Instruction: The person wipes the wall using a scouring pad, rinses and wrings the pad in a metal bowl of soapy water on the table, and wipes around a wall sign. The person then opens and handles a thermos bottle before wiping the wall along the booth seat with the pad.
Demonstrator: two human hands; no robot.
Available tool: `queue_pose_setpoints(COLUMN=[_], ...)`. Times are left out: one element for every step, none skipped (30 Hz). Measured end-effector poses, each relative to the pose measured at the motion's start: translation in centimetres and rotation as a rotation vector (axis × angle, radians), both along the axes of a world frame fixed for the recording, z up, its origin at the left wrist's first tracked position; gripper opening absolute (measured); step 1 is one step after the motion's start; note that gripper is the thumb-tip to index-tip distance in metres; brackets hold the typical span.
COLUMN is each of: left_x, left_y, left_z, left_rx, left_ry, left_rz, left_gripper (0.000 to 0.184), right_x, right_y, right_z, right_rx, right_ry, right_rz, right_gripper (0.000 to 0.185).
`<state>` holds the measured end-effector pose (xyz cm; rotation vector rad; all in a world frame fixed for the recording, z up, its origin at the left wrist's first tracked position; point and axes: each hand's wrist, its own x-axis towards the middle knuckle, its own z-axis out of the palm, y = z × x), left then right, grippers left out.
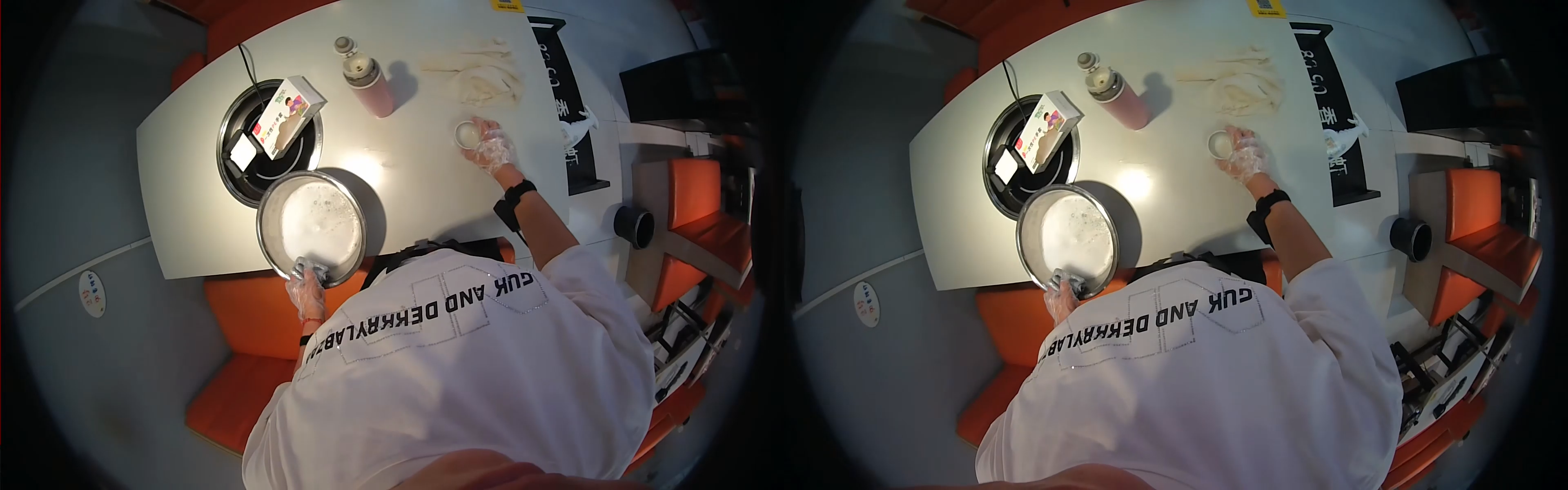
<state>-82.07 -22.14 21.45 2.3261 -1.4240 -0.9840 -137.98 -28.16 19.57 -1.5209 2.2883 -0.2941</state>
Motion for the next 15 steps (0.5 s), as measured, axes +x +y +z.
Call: queue_pose_setpoints(left_x=[-1.1,-2.8,-4.9,-7.1,-8.0,-9.0,-10.1,-11.3,-14.4,-13.9,-15.7,-17.5,-17.3,-17.7,-18.4], left_y=[0.4,0.5,0.5,0.3,0.3,0.2,0.5,0.8,0.8,1.4,1.6,1.7,2.1,2.3,2.7], left_z=[0.0,0.5,1.5,2.4,2.2,2.2,2.2,2.3,5.0,2.7,3.9,5.2,3.2,2.6,2.0], left_rx=[-0.101,-0.159,-0.218,-0.234,-0.298,-0.365,-0.39,-0.416,-0.271,-0.325,-0.254,-0.182,0.002,0.032,0.065], left_ry=[0.046,0.068,0.09,0.089,0.023,-0.047,-0.015,0.017,0.065,-0.305,-0.319,-0.333,-0.431,-0.446,-0.45], left_rz=[-0.063,-0.066,-0.07,-0.012,-0.088,-0.161,-0.14,-0.121,0.053,-0.112,-0.108,-0.106,-0.089,-0.061,-0.039], left_gripper=[0.043,0.04,0.037,0.034,0.031,0.028,0.029,0.03,0.032,0.033,0.037,0.041,0.046,0.048,0.05], right_x=[-0.2,-0.5,-1.2,-1.9,-2.6,-3.3,-4.2,-5.1,-6.2,-6.8,-7.1,-7.8,-8.4,-9.1,-9.6], right_y=[0.4,0.7,0.8,0.8,0.7,0.9,1.0,0.8,0.5,0.1,-0.1,-0.5,-1.4,-2.8,-4.2], right_z=[-0.2,-0.3,-0.4,-0.6,-0.9,-1.6,-2.1,-2.8,-2.8,-2.1,-1.0,1.2,3.5,5.6,7.7], right_rx=[-0.013,-0.029,-0.074,-0.121,-0.166,-0.162,-0.163,-0.165,-0.116,-0.065,-0.043,-0.024,-0.008,-0.034,-0.053], right_ry=[0.008,0.014,-0.019,-0.054,-0.095,-0.088,-0.089,-0.093,-0.09,-0.083,-0.064,-0.038,-0.003,-0.058,-0.104], right_rz=[-0.012,-0.019,-0.002,0.021,0.057,0.075,0.111,0.162,0.208,0.241,0.285,0.319,0.342,0.393,0.439], right_gripper=[0.078,0.078,0.079,0.08,0.081,0.085,0.089,0.093,0.095,0.097,0.096,0.096,0.095,0.094,0.092])
